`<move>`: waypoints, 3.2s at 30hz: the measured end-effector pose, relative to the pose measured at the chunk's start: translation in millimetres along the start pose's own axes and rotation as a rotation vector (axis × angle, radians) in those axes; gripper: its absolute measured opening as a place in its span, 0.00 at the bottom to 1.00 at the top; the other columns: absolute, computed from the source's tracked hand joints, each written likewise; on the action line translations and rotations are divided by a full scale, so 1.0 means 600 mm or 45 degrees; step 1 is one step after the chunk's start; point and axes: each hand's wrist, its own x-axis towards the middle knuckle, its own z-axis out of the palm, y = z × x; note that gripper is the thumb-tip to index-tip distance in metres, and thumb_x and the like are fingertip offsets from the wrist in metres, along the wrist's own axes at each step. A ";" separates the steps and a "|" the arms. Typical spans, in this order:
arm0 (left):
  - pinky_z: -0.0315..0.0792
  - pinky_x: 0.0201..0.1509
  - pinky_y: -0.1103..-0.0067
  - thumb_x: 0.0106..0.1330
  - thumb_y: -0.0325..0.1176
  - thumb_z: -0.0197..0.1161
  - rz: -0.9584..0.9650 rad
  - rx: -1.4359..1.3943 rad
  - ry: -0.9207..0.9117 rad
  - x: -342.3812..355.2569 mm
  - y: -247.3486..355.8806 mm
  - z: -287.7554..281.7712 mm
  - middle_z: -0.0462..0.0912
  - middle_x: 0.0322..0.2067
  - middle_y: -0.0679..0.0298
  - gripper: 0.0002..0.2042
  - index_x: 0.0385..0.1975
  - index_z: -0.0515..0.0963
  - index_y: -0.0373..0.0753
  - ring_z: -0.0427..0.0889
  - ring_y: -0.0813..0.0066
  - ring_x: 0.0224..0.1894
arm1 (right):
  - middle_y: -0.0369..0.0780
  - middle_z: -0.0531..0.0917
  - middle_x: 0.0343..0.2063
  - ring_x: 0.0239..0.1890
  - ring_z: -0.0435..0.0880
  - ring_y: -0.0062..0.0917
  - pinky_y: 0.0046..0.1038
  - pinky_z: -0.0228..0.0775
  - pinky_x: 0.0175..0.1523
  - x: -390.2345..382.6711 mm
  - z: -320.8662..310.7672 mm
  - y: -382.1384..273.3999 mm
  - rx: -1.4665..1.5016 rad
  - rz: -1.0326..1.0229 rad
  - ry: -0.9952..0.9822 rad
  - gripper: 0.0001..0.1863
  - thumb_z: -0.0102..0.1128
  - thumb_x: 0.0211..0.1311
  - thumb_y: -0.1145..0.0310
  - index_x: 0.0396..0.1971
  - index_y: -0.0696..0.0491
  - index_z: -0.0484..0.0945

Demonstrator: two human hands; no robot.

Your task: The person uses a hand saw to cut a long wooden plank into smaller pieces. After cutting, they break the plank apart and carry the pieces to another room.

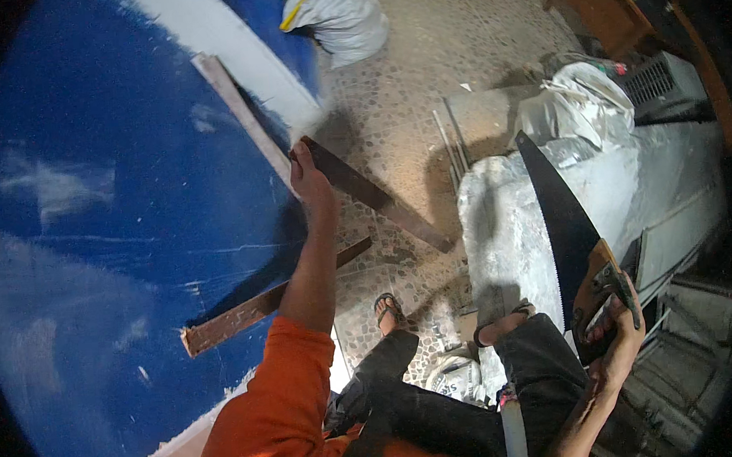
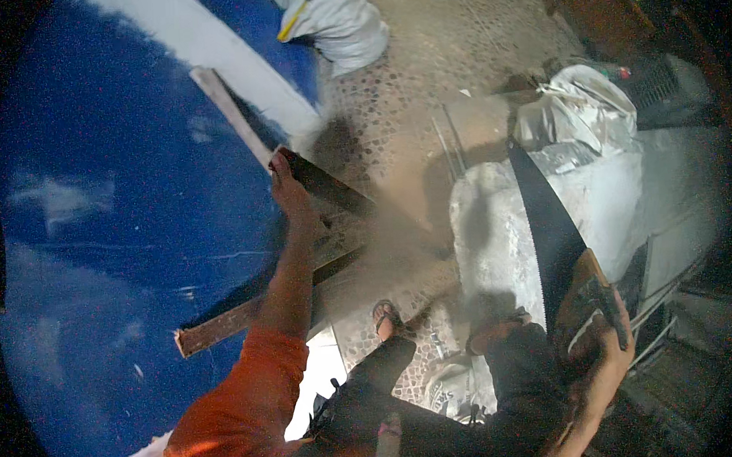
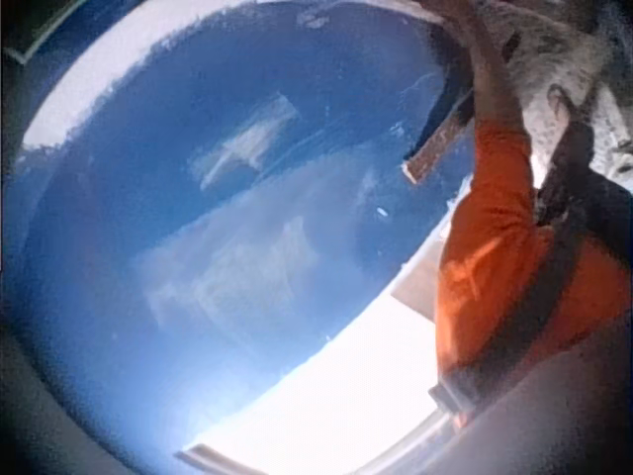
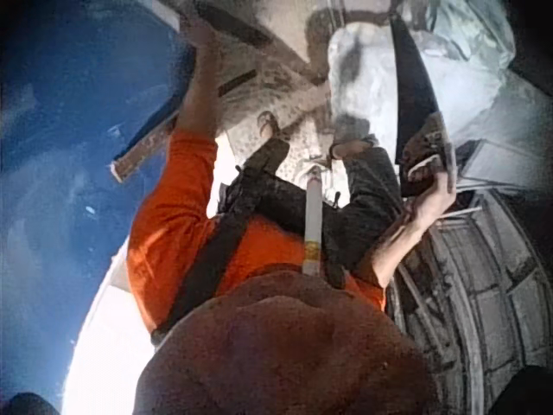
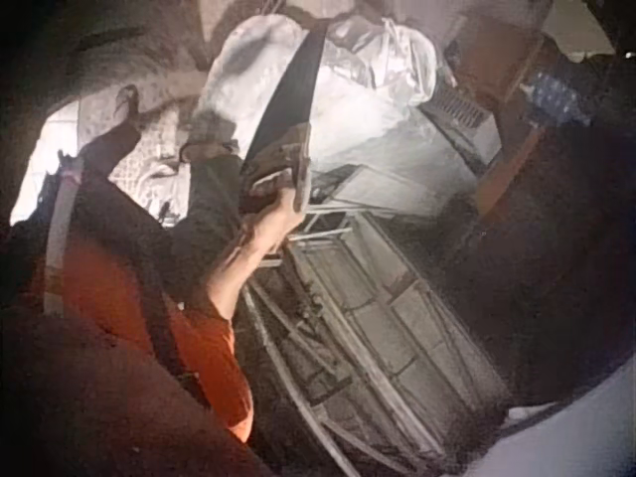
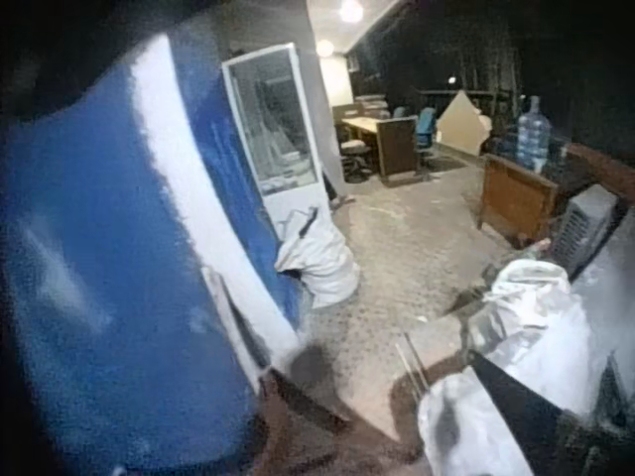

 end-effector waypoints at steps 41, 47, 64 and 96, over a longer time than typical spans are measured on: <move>0.75 0.54 0.63 0.65 0.55 0.69 -0.786 1.003 0.559 -0.306 -0.157 -0.664 0.73 0.58 0.49 0.38 0.66 0.66 0.32 0.75 0.58 0.55 | 0.28 0.68 0.17 0.17 0.66 0.14 0.22 0.58 0.23 0.026 0.084 0.057 -0.369 -0.094 -0.198 0.25 0.61 0.66 0.64 0.60 0.58 0.77; 0.67 0.64 0.69 0.65 0.55 0.70 -0.510 0.805 0.716 -0.145 0.015 -0.506 0.79 0.55 0.48 0.36 0.57 0.75 0.24 0.76 0.58 0.55 | 0.29 0.68 0.23 0.25 0.66 0.15 0.23 0.58 0.29 0.041 0.029 0.054 -0.442 -0.148 -0.158 0.22 0.60 0.66 0.64 0.57 0.57 0.79; 0.76 0.46 0.65 0.66 0.59 0.66 -0.362 0.912 -0.767 -0.215 -0.197 0.088 0.88 0.36 0.48 0.31 0.41 0.84 0.28 0.86 0.54 0.39 | 0.31 0.73 0.21 0.18 0.68 0.12 0.17 0.59 0.24 -0.063 0.063 -0.019 -0.035 -0.144 0.204 0.29 0.57 0.66 0.68 0.65 0.64 0.71; 0.51 0.71 0.55 0.75 0.42 0.50 0.480 1.718 -0.930 -0.318 -0.652 0.335 0.80 0.49 0.54 0.18 0.58 0.76 0.43 0.71 0.55 0.60 | 0.50 0.85 0.50 0.51 0.85 0.28 0.28 0.76 0.56 0.322 0.142 0.213 -0.596 -0.434 -0.228 0.29 0.67 0.60 0.74 0.63 0.61 0.75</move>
